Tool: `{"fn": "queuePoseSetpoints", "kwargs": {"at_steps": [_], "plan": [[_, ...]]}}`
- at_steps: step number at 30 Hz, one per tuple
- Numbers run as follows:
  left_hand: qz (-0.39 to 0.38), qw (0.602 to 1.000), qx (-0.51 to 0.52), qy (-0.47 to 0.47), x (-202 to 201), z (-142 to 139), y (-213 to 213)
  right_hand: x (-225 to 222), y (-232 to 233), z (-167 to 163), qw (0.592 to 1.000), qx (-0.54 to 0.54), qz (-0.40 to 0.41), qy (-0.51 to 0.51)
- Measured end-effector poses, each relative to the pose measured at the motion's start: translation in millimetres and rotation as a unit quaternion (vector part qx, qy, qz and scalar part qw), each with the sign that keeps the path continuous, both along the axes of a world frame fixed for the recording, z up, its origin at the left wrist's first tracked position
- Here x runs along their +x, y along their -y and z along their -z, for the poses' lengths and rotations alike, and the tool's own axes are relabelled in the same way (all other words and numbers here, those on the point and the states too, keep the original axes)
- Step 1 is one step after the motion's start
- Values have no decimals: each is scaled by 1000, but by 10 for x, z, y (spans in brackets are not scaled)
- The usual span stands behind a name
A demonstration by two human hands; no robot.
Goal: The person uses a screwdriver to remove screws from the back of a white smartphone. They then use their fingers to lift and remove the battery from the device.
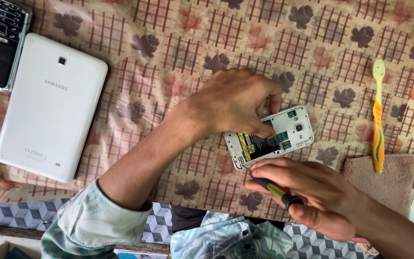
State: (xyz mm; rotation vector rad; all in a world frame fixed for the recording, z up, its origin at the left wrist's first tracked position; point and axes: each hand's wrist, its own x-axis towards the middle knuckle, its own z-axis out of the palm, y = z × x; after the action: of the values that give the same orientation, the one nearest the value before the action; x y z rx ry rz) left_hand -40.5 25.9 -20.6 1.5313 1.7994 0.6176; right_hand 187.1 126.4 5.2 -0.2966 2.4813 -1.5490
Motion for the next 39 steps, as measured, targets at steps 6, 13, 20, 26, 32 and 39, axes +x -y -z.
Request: {"fn": "queuePoseSetpoints", "kwargs": {"at_steps": [6,13,20,26,32,39], "plan": [[-6,1000,-3,1,-8,-18,3,-80,-12,158,999,-39,-26,2],[-4,1000,-13,2,-3,-4,-13,-166,17,352,971,-113,-34,-209],[-4,1000,-3,0,5,9,-19,29,-46,362,928,-355,5,110],[-4,1000,5,1,-5,18,2,30,-24,382,900,-426,25,94],[-6,1000,9,4,2,12,-2,-72,-70,290,985,-164,-13,-47],[-2,1000,1,6,0,13,-2,-162,-76,280,973,-72,-32,-217]]}}
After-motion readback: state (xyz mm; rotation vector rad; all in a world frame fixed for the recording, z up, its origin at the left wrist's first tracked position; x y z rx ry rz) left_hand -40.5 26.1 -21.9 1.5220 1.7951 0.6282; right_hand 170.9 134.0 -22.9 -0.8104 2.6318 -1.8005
